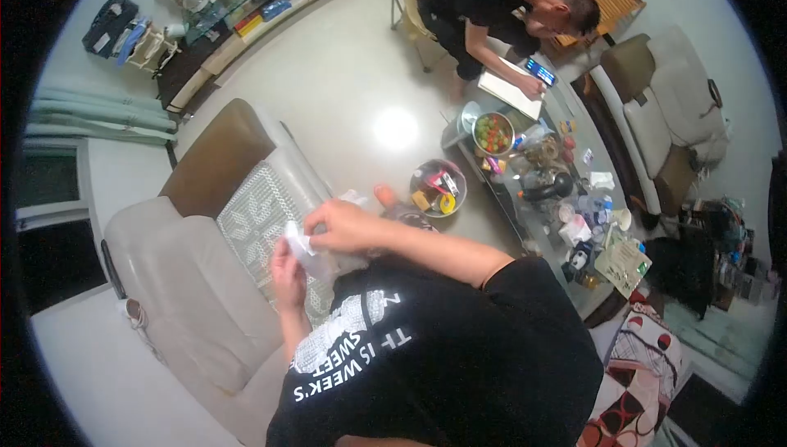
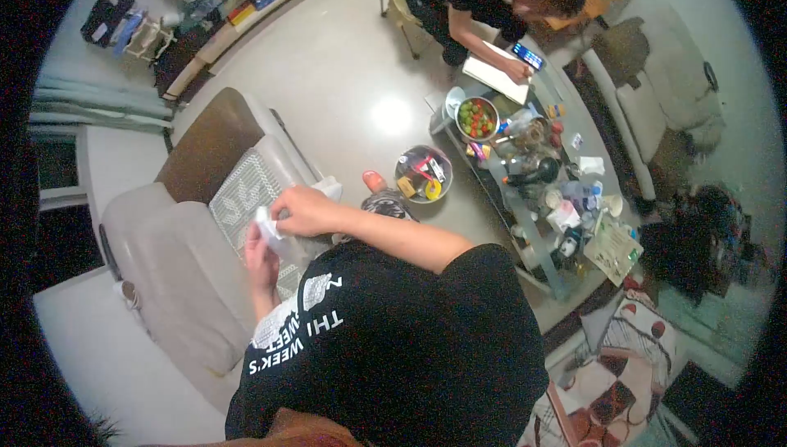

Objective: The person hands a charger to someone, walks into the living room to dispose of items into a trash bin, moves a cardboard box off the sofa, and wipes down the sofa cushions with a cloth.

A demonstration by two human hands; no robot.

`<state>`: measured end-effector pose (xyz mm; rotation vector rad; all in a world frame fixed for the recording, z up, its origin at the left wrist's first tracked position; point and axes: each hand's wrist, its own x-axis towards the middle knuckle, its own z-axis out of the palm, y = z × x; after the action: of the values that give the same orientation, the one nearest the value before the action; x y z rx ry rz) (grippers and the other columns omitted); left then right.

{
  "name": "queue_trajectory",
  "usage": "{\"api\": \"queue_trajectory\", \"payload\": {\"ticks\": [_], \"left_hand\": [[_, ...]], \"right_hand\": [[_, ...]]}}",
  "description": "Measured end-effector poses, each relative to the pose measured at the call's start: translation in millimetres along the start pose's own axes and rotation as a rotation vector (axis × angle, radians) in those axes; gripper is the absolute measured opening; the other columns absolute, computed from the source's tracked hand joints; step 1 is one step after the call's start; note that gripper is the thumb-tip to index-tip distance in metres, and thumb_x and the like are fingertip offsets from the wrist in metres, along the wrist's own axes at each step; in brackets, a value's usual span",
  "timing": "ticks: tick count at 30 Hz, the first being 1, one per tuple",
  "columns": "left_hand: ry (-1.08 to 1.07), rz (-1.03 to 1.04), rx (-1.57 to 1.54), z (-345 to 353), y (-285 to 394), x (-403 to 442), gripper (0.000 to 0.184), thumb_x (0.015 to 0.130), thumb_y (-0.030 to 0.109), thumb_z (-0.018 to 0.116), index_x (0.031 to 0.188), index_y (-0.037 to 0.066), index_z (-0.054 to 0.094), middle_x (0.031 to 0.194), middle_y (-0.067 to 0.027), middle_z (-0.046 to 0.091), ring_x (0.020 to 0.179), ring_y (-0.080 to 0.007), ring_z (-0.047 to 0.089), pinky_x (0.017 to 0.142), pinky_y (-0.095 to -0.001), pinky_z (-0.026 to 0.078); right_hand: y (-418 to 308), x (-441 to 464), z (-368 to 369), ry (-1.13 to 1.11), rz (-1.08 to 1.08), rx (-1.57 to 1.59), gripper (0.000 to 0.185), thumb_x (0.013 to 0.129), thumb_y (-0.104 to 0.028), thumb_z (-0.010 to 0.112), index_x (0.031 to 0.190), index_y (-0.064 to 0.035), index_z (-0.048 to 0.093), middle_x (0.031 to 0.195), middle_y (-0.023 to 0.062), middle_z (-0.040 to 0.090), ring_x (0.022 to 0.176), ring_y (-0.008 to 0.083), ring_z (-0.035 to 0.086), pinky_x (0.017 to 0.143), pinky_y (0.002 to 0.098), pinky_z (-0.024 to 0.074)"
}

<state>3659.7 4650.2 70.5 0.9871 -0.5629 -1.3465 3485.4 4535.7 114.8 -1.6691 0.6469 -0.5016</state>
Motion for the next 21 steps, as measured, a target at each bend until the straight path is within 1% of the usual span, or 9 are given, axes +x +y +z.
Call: {"api": "queue_trajectory", "payload": {"ticks": [5, 6, 7, 8, 10, 11, 14, 16, 21], "left_hand": [[-0.064, -0.086, 0.454, 18.2, 1.3, -12.2, 0.063, 0.072, 0.003, 0.056, 0.127, -0.001, 0.026, 0.12, -0.0095, 0.04, 0.109, -0.0184, 0.042, 0.088, -0.0294, 0.036], [-0.067, -0.088, 0.548, 25.6, 1.4, -11.1, 0.068, 0.07, 0.003, 0.059, 0.128, -0.001, 0.023, 0.123, -0.0092, 0.036, 0.11, -0.0182, 0.04, 0.088, -0.0287, 0.036], [0.016, -0.013, 0.553, 36.0, -3.0, -5.1, 0.058, 0.07, 0.004, 0.06, 0.121, -0.002, 0.033, 0.115, -0.0086, 0.044, 0.102, -0.0157, 0.046, 0.08, -0.0264, 0.04], [0.021, -0.014, 0.554, 40.3, -5.8, 2.5, 0.058, 0.07, 0.004, 0.06, 0.121, -0.002, 0.033, 0.115, -0.0086, 0.044, 0.102, -0.0157, 0.046, 0.08, -0.0264, 0.04], [0.255, 0.037, 0.786, 39.4, -13.2, 16.9, 0.035, 0.073, 0.008, 0.06, 0.104, -0.002, 0.048, 0.096, -0.007, 0.054, 0.086, -0.0117, 0.051, 0.068, -0.0245, 0.042], [0.275, 0.008, 0.785, 28.0, -20.0, 19.4, 0.017, 0.077, 0.011, 0.057, 0.088, 0.0, 0.053, 0.075, -0.0029, 0.056, 0.069, -0.008, 0.05, 0.06, -0.0229, 0.04], [0.216, -0.045, 0.816, 17.4, -20.5, 36.7, 0.018, 0.082, 0.018, 0.052, 0.082, 0.0, 0.054, 0.069, -0.0006, 0.054, 0.062, -0.0069, 0.046, 0.056, -0.0226, 0.038], [0.268, -0.095, 0.78, 19.3, -20.0, 49.0, 0.021, 0.085, 0.021, 0.049, 0.083, 0.0, 0.054, 0.07, -0.0006, 0.054, 0.063, -0.0071, 0.046, 0.057, -0.0225, 0.037], [0.28, -0.073, 0.777, 25.3, -25.6, 76.1, 0.029, 0.089, 0.026, 0.042, 0.084, 0.0, 0.054, 0.076, -0.0019, 0.054, 0.068, -0.0082, 0.046, 0.06, -0.0233, 0.037]], "right_hand": [[-2.9, 23.3, 0.3, -0.128, -0.013, -0.093, 0.02, 0.066, -0.017, 0.056, 0.079, -0.0038, 0.063, 0.072, 0.0165, 0.06, 0.069, 0.0306, 0.058, 0.063, 0.0364, 0.0447], [-3.6, 28.2, -0.1, -0.237, -0.02, -0.122, 0.02, 0.065, -0.018, 0.057, 0.08, -0.0058, 0.063, 0.075, 0.0167, 0.06, 0.073, 0.031, 0.058, 0.065, 0.0376, 0.045], [-3.7, 31.6, -0.2, -0.347, -0.027, -0.152, 0.021, 0.063, -0.018, 0.058, 0.08, -0.0079, 0.064, 0.078, 0.0169, 0.06, 0.077, 0.0314, 0.058, 0.067, 0.0388, 0.0454], [-4.0, 35.6, -1.0, -0.352, -0.029, -0.149, 0.021, 0.063, -0.018, 0.058, 0.08, -0.0079, 0.064, 0.078, 0.0169, 0.06, 0.077, 0.0314, 0.058, 0.067, 0.0388, 0.0454], [-5.4, 44.4, -2.7, -0.41, -0.09, -0.238, 0.022, 0.064, -0.017, 0.058, 0.083, -0.0079, 0.064, 0.082, 0.0157, 0.061, 0.082, 0.0304, 0.058, 0.07, 0.0391, 0.0455], [-6.1, 49.7, -7.4, -0.409, -0.099, -0.238, 0.022, 0.064, -0.017, 0.058, 0.083, -0.0079, 0.064, 0.082, 0.0157, 0.061, 0.082, 0.0304, 0.058, 0.07, 0.0391, 0.0455], [-0.9, 59.8, -23.9, -0.348, -0.044, -0.297, 0.026, 0.063, -0.016, 0.06, 0.087, -0.0078, 0.062, 0.084, 0.0149, 0.061, 0.084, 0.0299, 0.057, 0.072, 0.039, 0.0452], [12.6, 64.2, -36.7, -0.164, -0.113, -0.307, 0.029, 0.062, -0.015, 0.062, 0.09, -0.0072, 0.061, 0.087, 0.0147, 0.061, 0.085, 0.0298, 0.057, 0.073, 0.0387, 0.0449], [22.8, 58.7, -77.2, -0.17, 0.067, -0.299, 0.034, 0.063, -0.014, 0.061, 0.096, -0.0067, 0.058, 0.091, 0.0161, 0.059, 0.088, 0.0304, 0.055, 0.076, 0.0386, 0.0432]]}}
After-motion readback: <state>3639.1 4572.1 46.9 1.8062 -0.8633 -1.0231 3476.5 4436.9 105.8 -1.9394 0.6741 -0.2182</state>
